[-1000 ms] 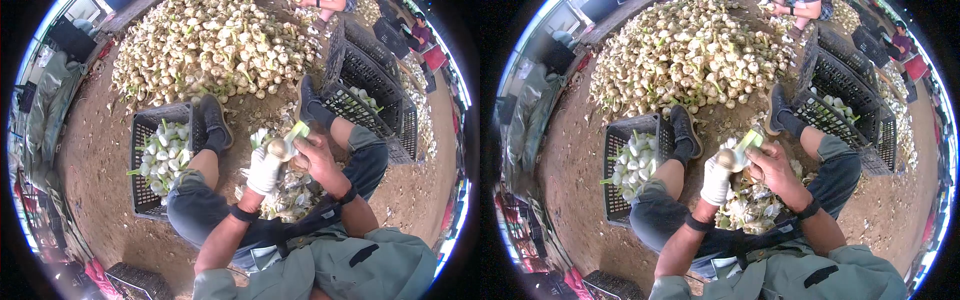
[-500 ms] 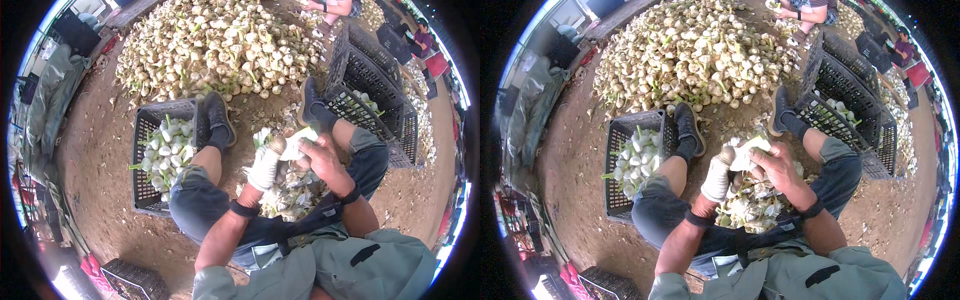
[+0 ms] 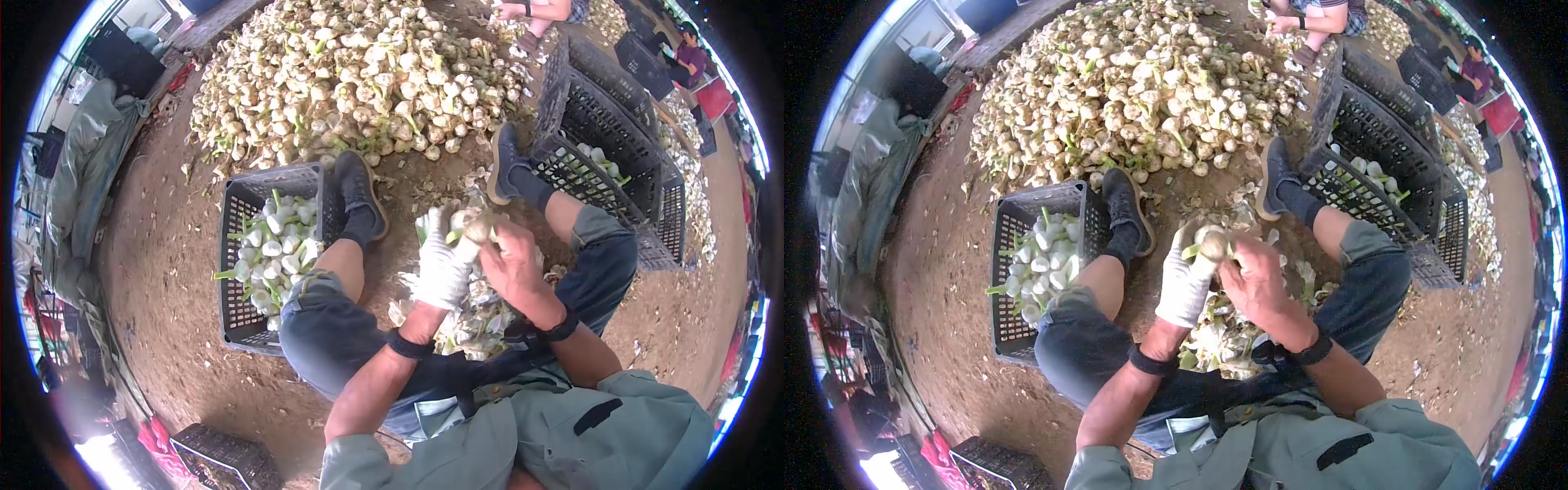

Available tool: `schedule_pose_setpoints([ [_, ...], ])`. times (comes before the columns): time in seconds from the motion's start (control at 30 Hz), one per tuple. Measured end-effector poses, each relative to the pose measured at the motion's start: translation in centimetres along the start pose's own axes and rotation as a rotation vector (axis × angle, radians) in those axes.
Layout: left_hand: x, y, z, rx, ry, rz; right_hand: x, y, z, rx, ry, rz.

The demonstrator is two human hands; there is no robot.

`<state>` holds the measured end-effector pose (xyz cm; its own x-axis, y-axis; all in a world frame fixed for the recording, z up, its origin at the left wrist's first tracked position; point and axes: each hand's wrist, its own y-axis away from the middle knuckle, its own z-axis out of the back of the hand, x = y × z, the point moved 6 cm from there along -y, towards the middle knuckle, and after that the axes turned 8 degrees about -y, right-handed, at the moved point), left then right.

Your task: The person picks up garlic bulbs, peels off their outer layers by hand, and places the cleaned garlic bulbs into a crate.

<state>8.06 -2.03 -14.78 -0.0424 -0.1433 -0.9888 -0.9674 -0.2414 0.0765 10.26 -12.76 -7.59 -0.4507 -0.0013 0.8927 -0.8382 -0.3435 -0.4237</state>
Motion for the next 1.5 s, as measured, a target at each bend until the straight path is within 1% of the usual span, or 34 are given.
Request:
schedule_pose_setpoints([
  [0.03, 0.8, -0.4, 0.5, -0.058, 0.032, -0.049, 1.1, -0.1, -0.3, 0.039, 0.338, 0.099],
  [0.07, -1.6, 0.1, 0.5, -0.02, 0.207, 0.187, 1.9, -0.1, -0.4, 0.046, 0.333, 0.097],
  [0.13, -1.9, 0.4, 1.2, -0.05, 0.267, 0.244, -0.7, 1.1, -0.8, -0.039, -0.305, -0.6],
  [0.17, -1.7, 0.6, 1.5, -0.059, 0.266, 0.249, -1.0, 1.0, -1.0, -0.059, -0.408, -0.523],
  [0.23, -1.1, 0.7, 2.0, -0.094, 0.363, 0.315, -2.1, 1.2, -0.7, -0.228, -0.627, -0.648],
  [0.27, -1.1, 0.8, 2.1, -0.093, 0.366, 0.317, -3.2, 1.3, -0.2, -0.319, -0.744, -0.695],
  [0.33, -1.9, 1.0, 2.0, -0.012, 0.466, 0.253, -5.9, 1.5, 2.1, -0.343, -0.69, -0.683],
  [0.37, -2.3, 1.2, 2.3, 0.024, 0.51, 0.227, -7.8, 2.3, 3.4, -0.302, -0.666, -0.717],
  [0.4, -2.6, 1.3, 2.4, 0.024, 0.511, 0.229, -9.5, 3.4, 4.8, -0.304, -0.665, -0.718],
  [0.43, -3.4, 1.1, 2.5, 0.022, 0.442, 0.147, -10.3, 3.8, 5.5, 0.043, -0.173, -0.617],
  [0.47, -4.2, 0.8, 2.6, 0.019, 0.375, 0.063, -9.4, 3.7, 4.5, 0.38, 0.321, -0.48],
  [0.5, -4.3, 0.5, 2.7, 0.042, 0.335, 0.015, -9.2, 5.0, 4.9, 0.532, 0.677, -0.538],
  [0.53, -4.3, 0.6, 2.7, 0.039, 0.337, 0.019, -8.5, 5.4, 5.0, 0.535, 0.677, -0.543],
  [0.6, -4.3, 0.7, 2.5, 0.035, 0.372, 0.097, -5.8, 4.4, 4.5, 0.501, 0.756, -0.364],
  [0.63, -3.9, 0.6, 2.4, 0.052, 0.321, 0.107, -3.8, 3.3, 4.2, 0.368, 0.48, -0.366],
  [0.67, -3.7, 0.6, 2.2, 0.056, 0.315, 0.11, -1.8, 2.2, 3.7, 0.362, 0.474, -0.369],
  [0.73, -3.3, 0.4, 2.1, 0.003, 0.238, 0.088, 1.3, 0.5, 3.1, 0.267, 0.327, -0.414],
  [0.77, -3.1, 0.4, 1.9, 0.015, 0.232, 0.09, 2.1, 0.1, 2.4, 0.194, 0.233, -0.374],
  [0.8, -2.7, 0.3, 1.9, -0.003, 0.195, 0.089, 2.1, -0.1, 1.9, 0.184, 0.233, -0.374],
  [0.87, -2.4, 0.6, 1.9, -0.022, 0.156, 0.091, 3.4, -0.6, 0.6, 0.193, 0.448, 0.011],
  [0.9, -2.6, 0.8, 1.8, -0.025, 0.06, 0.041, 3.4, -0.7, 0.3, 0.133, 0.488, 0.159],
  [0.93, -2.7, 1.0, 1.8, -0.03, -0.035, -0.009, 3.5, -0.6, 0.1, 0.134, 0.485, 0.158],
  [0.97, -2.7, 0.9, 1.9, -0.043, -0.113, -0.063, 2.9, -0.7, 0.1, 0.153, 0.437, -0.023],
  [1.0, -2.5, 1.0, 2.1, -0.048, -0.113, -0.061, 2.1, -0.5, 0.1, 0.173, 0.389, -0.204],
  [1.03, -2.4, 1.2, 2.1, -0.038, -0.162, -0.078, 1.9, -0.4, 0.0, 0.178, 0.388, -0.205],
  [1.1, -3.0, 1.3, 1.8, -0.008, -0.257, -0.113, 0.2, 0.2, 0.6, 0.174, 0.385, -0.359],
  [1.13, -2.8, 1.3, 1.7, -0.006, -0.253, -0.112, -0.8, 0.5, 0.8, 0.174, 0.389, -0.361],
  [1.2, -2.4, 1.3, 1.5, -0.012, -0.225, -0.058, -1.6, 0.8, 1.2, 0.122, 0.274, -0.213],
  [1.23, -2.5, 1.3, 1.6, -0.012, -0.224, -0.059, -1.8, 1.0, 1.9, 0.122, 0.275, -0.212],
  [1.3, -2.5, 1.3, 1.7, 0.013, -0.097, 0.004, -2.0, 1.0, 2.4, 0.175, 0.278, -0.365],
  [1.33, -2.3, 1.2, 1.8, 0.011, -0.097, 0.005, -1.4, 1.0, 2.1, 0.178, 0.277, -0.366],
  [1.4, -3.1, 0.9, 2.2, -0.074, -0.296, -0.204, 0.5, 0.5, 1.6, 0.074, 0.217, -0.266],
  [1.43, -3.0, 1.0, 2.1, -0.074, -0.295, -0.204, 0.8, 0.3, 1.3, 0.075, 0.218, -0.266],
  [1.5, -3.7, 1.5, 1.6, -0.055, -0.439, -0.263, 1.3, 0.2, 0.8, 0.165, 0.436, -0.201],
])
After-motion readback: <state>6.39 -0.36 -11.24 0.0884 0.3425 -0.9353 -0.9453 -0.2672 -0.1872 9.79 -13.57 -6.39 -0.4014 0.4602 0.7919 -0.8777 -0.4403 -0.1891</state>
